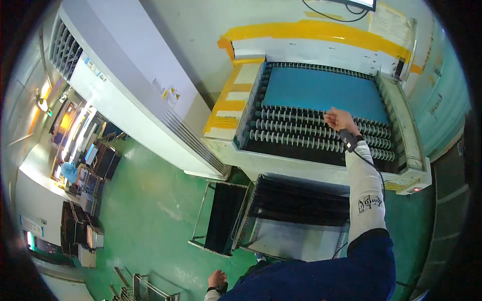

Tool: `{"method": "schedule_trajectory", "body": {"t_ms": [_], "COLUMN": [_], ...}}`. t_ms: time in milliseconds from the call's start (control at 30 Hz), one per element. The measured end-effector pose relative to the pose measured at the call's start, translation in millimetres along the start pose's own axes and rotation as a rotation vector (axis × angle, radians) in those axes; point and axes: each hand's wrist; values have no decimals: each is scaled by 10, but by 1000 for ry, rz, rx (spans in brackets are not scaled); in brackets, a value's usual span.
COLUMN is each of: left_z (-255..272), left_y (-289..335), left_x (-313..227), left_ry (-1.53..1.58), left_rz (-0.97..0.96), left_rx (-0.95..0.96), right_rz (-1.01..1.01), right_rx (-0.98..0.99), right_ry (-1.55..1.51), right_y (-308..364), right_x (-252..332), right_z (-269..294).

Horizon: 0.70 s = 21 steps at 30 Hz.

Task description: Taking processed blue rectangular panels from a machine output and placing them into metal drying/transport racks.

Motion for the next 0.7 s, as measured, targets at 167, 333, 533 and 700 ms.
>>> {"method": "schedule_trajectory", "body": {"t_ms": [167, 333, 533, 700], "left_z": [-251, -113, -583, -638], "left_y": [7, -152, 112, 258], "left_x": [69, 283, 267, 159], "left_ry": [-453, -912, -464, -409], "left_rz": [-122, -431, 15, 84], "left_rx": [-77, 109, 94, 26], "right_rz": [163, 183, 122, 500], "right_rx": [50, 124, 348, 380], "right_ry": [144, 264, 675, 1213], "right_y": [711, 1763, 2510, 3080], "right_x": [34, -201, -1600, -2291], "right_z": [-256, -546, -120, -121]}}
Point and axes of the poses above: each hand's wrist, its own y-axis away from the middle knuckle, its own z-axis out of the back of the hand, x = y × z, and after that the axes turned 4 degrees about -x, right-handed
